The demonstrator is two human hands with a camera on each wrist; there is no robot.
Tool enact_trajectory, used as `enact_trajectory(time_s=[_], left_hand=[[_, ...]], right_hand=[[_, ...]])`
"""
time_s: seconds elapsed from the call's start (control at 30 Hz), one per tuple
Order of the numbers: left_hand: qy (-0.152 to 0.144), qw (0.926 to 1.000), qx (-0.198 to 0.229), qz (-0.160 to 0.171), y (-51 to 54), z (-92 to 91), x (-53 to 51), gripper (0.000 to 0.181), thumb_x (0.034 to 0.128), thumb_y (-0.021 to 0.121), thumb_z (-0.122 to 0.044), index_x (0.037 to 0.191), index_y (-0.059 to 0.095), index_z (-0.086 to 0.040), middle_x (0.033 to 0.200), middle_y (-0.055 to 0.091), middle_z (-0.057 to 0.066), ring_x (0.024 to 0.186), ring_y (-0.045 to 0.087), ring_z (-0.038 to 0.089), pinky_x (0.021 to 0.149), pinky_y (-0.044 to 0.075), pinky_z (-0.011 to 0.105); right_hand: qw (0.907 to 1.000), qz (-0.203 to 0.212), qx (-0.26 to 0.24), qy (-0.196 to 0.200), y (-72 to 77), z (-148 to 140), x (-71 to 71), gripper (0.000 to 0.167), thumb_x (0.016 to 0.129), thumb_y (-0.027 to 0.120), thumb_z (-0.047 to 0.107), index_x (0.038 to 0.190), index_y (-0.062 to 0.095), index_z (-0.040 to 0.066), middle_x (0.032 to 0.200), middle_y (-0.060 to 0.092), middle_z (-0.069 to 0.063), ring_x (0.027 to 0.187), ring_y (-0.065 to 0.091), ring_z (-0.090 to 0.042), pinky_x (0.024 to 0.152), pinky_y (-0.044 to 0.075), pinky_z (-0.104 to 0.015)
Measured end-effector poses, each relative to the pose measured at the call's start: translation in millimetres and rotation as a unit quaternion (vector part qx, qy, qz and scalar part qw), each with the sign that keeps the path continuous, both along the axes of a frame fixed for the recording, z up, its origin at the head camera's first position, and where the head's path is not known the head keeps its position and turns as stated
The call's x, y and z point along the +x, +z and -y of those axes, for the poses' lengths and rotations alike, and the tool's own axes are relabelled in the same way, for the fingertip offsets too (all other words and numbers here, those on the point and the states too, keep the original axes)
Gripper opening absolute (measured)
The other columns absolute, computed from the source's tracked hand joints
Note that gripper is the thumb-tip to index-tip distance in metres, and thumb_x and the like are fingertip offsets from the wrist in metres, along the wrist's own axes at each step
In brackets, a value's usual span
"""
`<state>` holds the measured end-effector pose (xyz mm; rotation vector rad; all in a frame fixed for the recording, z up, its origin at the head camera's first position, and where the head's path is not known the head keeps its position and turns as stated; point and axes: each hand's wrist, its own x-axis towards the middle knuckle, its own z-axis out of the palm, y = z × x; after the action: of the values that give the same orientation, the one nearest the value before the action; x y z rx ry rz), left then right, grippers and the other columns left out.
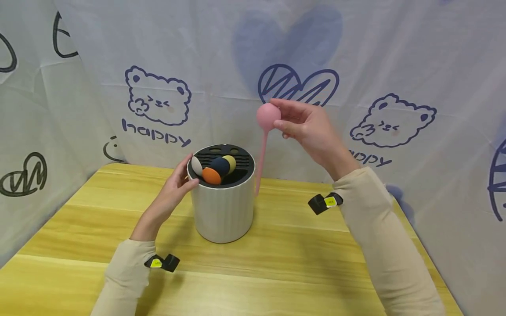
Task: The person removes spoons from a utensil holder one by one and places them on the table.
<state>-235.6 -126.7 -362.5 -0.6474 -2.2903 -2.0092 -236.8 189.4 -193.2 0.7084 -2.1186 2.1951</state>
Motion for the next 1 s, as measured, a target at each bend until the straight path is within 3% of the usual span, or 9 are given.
enact_trajectory(time_s=[0.4,0.67,1.0], left_hand=[[-0.003,1.0,0.0,-0.005,-0.3,-0.6,-1.0,0.077,0.0939,0.056,-0.023,0.156,0.013,-0.009,0.159,0.016,0.01,0.143,0.019,0.025,0.116,0.015,0.044],[-0.007,1.0,0.003,-0.006,0.1,-0.3,-0.5,0.078,0.0938,0.057,-0.025,0.156,0.012,-0.009,0.159,0.016,0.01,0.144,0.019,0.025,0.116,0.015,0.044],[-0.004,1.0,0.003,-0.003,-0.9,0.9,0.3,0.077,0.0937,0.057,-0.025,0.156,0.013,-0.011,0.159,0.016,0.009,0.143,0.02,0.025,0.116,0.015,0.045]], right_hand=[[0.9974,0.06,0.039,-0.011,-41.4,-12.5,0.8,0.037,0.089,0.065,-0.001,0.125,0.066,0.009,0.115,0.063,-0.005,0.087,0.052,-0.018,0.068,0.048,-0.021],[0.9929,0.102,0.059,-0.014,-64.6,-20.1,1.1,0.046,0.091,0.063,0.0,0.136,0.053,-0.001,0.12,0.06,-0.005,0.092,0.05,-0.019,0.071,0.047,-0.021],[0.9881,0.141,0.061,-0.004,-98.6,-24.7,2.5,0.048,0.091,0.06,-0.005,0.137,0.047,-0.008,0.116,0.061,-0.003,0.091,0.053,-0.016,0.072,0.048,-0.021]])
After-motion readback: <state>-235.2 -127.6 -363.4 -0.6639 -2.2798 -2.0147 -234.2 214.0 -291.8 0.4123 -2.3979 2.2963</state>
